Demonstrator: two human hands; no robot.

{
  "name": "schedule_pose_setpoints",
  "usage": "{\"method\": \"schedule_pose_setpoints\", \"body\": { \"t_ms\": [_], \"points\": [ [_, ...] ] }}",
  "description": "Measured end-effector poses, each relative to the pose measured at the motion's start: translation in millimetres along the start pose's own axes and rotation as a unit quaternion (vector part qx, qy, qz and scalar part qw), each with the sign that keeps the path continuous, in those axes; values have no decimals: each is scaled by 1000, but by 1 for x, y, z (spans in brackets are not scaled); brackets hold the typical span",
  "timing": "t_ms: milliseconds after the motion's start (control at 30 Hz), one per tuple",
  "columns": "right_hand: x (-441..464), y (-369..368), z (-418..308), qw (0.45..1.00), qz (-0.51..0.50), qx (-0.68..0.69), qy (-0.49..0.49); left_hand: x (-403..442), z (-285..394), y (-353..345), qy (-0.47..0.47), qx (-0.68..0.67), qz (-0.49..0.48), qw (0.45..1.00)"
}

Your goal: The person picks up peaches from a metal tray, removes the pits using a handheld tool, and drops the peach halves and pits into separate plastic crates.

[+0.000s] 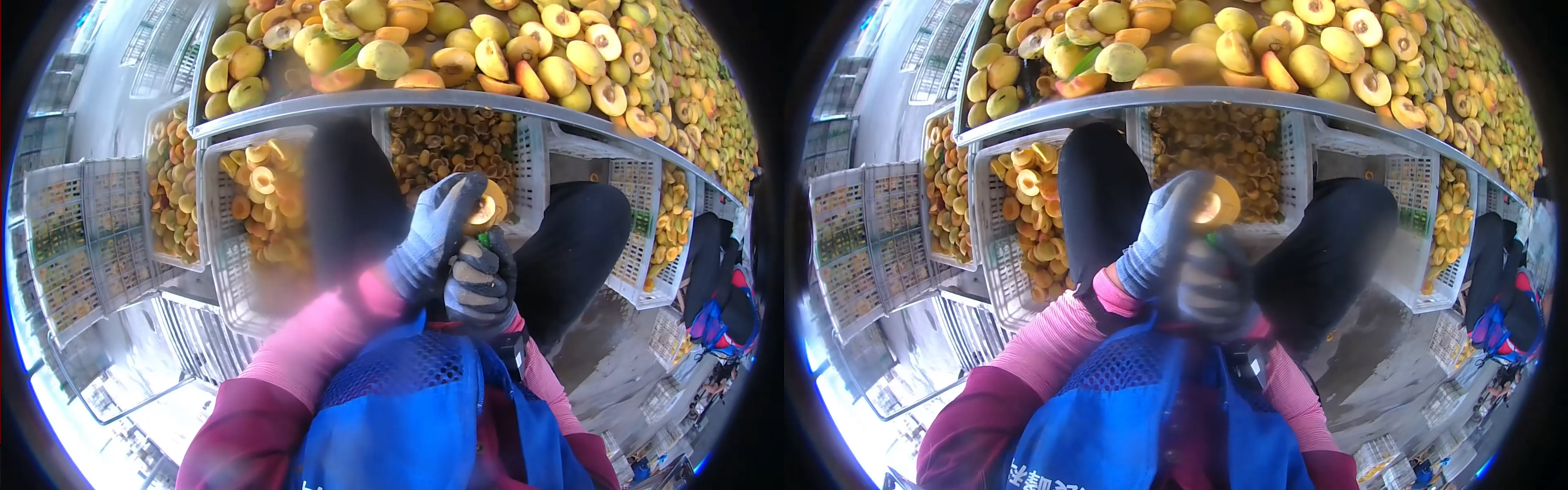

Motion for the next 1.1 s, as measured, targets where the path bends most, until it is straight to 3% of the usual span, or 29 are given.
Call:
{"method": "schedule_pose_setpoints", "body": {
  "t_ms": [100, 133, 167, 200, 267, 300, 367, 400, 433, 467, 533, 567, 600, 633, 667, 700, 767, 800, 833, 900, 967, 1000, 1067, 1100],
  "points": [
    [6, -23, 0, 996, -66, -55, 21, 8, -13, 24, -167, 282, 20, 945],
    [6, -28, -5, 992, -111, -53, 23, 11, -13, 33, -146, 303, 43, 941],
    [0, -31, -8, 993, -60, -68, 78, 14, -26, 43, 22, 150, 71, 986],
    [-3, -25, -15, 992, -20, -81, 97, 12, -31, 49, 173, -17, 147, 974],
    [-19, 9, -37, 983, 98, -68, 139, 11, -14, 51, 139, -3, 157, 978],
    [-26, 33, -49, 983, 115, 11, 139, 6, 5, 47, 110, 2, 162, 981],
    [-44, 66, -63, 947, 252, -7, 200, 0, 29, 53, 18, 57, 130, 990],
    [-45, 61, -65, 930, 294, -77, 204, -4, 47, 57, -31, 86, 116, 989],
    [-44, 54, -69, 909, 332, -149, 204, -12, 74, 62, -102, 169, 84, 977],
    [-40, 48, -73, 882, 364, -220, 202, -20, 89, 75, -102, 195, 115, 969],
    [-49, 57, -100, 692, 417, -552, 207, -26, 115, 111, -132, 278, 179, 935],
    [-32, 41, -95, 650, 410, -606, 206, -28, 122, 135, -158, 333, 210, 906],
    [-16, 26, -90, 602, 405, -656, 206, -30, 130, 157, -178, 546, 196, 795],
    [1, 10, -85, 551, 400, -702, 207, -30, 136, 172, -182, 728, 172, 638],
    [23, -6, -72, 575, 389, -692, 196, -28, 140, 186, -63, 792, 180, 580],
    [45, -18, -61, 598, 378, -682, 184, -19, 142, 209, -10, 729, 278, 625],
    [90, -36, -47, 603, 321, -711, 166, -5, 166, 200, -160, 630, 323, 688],
    [111, -42, -43, 603, 291, -726, 155, 6, 176, 193, -219, 607, 331, 688],
    [132, -47, -41, 602, 262, -741, 142, 20, 183, 188, -198, 573, 347, 716],
    [172, -55, -43, 580, 235, -769, 134, 49, 190, 175, -158, 623, 333, 691],
    [209, -66, -42, 549, 228, -793, 134, 89, 171, 185, -143, 755, 272, 579],
    [226, -75, -39, 529, 235, -804, 137, 104, 172, 184, -150, 770, 273, 557],
    [252, -77, -48, 489, 207, -828, 178, 122, 170, 186, -73, 783, 223, 576],
    [259, -80, -54, 380, 175, -889, 185, 135, 169, 182, -42, 787, 193, 585]
  ]
}}
Point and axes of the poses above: each hand's wrist, its own x-axis towards the middle knuckle, its own y-axis out of the back of the hand, z = x × y, the point moved 4 cm from there along x, towards the middle knuckle, and after that the axes turned 1 degree about z, right-handed, at the moved point
